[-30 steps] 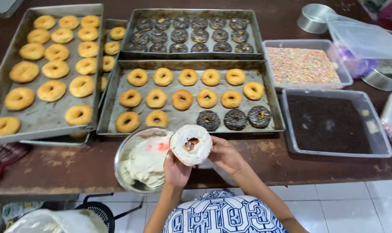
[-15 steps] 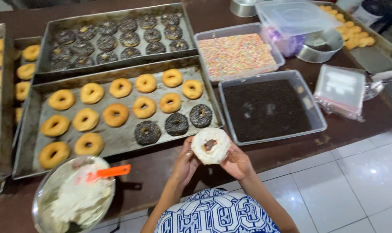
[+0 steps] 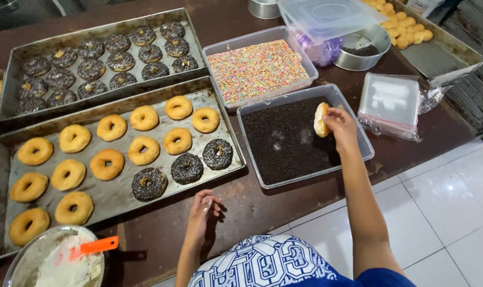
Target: Applying frosting and chocolate sprinkles to plain donuts at a bakery station.
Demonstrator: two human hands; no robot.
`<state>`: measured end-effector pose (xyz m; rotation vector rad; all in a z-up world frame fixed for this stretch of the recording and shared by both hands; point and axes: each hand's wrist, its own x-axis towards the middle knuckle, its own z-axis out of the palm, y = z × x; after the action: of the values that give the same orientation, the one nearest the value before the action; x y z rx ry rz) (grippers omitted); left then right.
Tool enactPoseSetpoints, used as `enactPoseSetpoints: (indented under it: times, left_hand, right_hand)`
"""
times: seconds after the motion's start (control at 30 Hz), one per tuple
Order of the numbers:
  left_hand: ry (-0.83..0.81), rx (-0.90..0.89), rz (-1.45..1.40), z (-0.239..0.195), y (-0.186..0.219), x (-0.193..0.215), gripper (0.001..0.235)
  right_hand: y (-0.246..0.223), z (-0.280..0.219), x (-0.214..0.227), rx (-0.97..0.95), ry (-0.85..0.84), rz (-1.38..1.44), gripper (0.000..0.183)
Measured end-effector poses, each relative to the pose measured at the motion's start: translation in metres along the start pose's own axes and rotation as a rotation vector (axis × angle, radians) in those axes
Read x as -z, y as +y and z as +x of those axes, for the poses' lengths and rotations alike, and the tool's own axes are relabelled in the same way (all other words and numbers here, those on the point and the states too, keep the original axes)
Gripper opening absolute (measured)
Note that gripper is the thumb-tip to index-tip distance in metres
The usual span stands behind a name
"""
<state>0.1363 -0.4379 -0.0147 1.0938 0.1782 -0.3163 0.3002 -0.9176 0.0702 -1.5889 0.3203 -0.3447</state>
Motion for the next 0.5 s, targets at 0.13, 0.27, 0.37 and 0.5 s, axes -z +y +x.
enactPoseSetpoints:
  times: [0.13, 0.27, 0.37, 0.5]
  left_hand:
    - [0.044, 0.027, 0.094, 0.015, 0.014, -0.042, 0.026]
    - [-0.167, 0.056, 0.709, 0.052, -0.002, -0.104, 0.029]
    - [-0.111, 0.015, 0.881, 0.073, -0.010, -0.141, 0.028]
    - [0.117, -0.166, 0.805, 0.093, -0.070, -0.163, 0.022]
  right_hand:
    - [-0.002, 0.018, 0.023, -0.016, 0.051, 0.146, 0.032]
    - [0.007, 0.009, 0.041, -0.027, -0.002, 0.546, 0.032]
    - [0.008, -0.010, 0.050, -0.044, 0.032, 0.616, 0.032]
    - [-0.002, -0.033, 0.061, -0.079, 0.145, 0.612, 0.034]
